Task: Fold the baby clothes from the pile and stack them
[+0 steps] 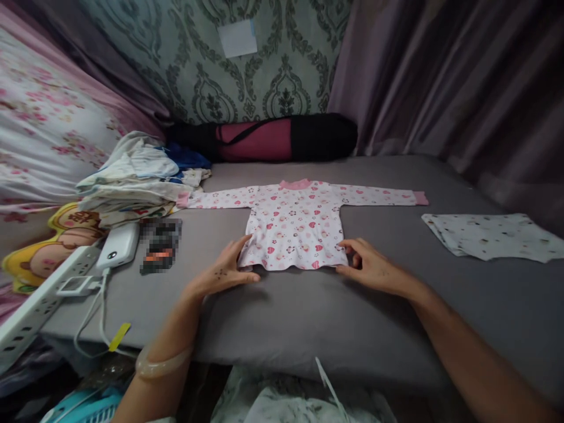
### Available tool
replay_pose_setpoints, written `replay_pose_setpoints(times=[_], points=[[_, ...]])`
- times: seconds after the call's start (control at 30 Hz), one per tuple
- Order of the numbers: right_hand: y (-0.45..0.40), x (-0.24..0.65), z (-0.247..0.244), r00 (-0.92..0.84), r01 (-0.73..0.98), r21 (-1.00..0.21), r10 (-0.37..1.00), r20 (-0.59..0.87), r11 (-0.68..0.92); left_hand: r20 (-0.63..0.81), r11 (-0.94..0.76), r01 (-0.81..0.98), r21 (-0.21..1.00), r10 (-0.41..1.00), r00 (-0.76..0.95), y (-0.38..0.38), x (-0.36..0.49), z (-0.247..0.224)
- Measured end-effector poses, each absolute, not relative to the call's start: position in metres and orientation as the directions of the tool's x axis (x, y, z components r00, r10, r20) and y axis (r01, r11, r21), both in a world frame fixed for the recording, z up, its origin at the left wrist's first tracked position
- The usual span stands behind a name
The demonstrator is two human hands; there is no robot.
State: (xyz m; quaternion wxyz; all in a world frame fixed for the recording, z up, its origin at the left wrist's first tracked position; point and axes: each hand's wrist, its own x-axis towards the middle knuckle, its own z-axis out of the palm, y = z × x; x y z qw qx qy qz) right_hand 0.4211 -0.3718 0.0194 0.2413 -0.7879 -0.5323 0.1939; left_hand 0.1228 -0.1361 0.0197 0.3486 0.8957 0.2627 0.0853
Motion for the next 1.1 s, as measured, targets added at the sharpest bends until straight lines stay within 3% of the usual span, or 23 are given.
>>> replay_pose_setpoints(times=[0.17, 0.3, 0.5, 0.6, 0.8, 0.97, 1.1], points=[[-0.375, 0.407, 0.022, 0.22, 0.843, -0.505, 0.975, 0.016, -0.182, -0.01, -0.648, 0.427, 0.631, 0.543, 0.839, -0.143, 0.124, 0.021], [-0.371, 0.404, 0.018, 0.173, 0.898, -0.428, 0.978, 0.118, -0.107, 0.096, -0.71, 0.393, 0.585, 0.541, 0.835, -0.14, 0.124, 0.016], [-0.366, 0.39, 0.014, 0.276, 0.947, -0.221, 0.943, 0.185, -0.234, 0.231, -0.825, 0.36, 0.435, 0.488, 0.842, -0.143, 0.127, 0.008], [-0.364, 0.39, 0.007, 0.293, 0.943, -0.22, 0.936, 0.195, -0.249, 0.227, -0.846, 0.413, 0.337, 0.499, 0.837, -0.147, 0.131, 0.006], [-0.362, 0.405, -0.002, 0.187, 0.959, -0.26, 0.943, 0.276, -0.114, 0.28, -0.86, 0.458, 0.225, 0.507, 0.815, -0.141, 0.129, 0.008], [-0.365, 0.417, 0.009, 0.124, 0.944, -0.328, 0.909, 0.397, 0.015, 0.402, -0.875, 0.377, 0.303, 0.476, 0.782, -0.127, 0.118, 0.015], [-0.368, 0.425, 0.012, 0.03, 0.942, -0.324, 0.941, 0.337, 0.086, 0.335, -0.875, 0.272, 0.4, 0.416, 0.845, -0.115, 0.107, 0.016]])
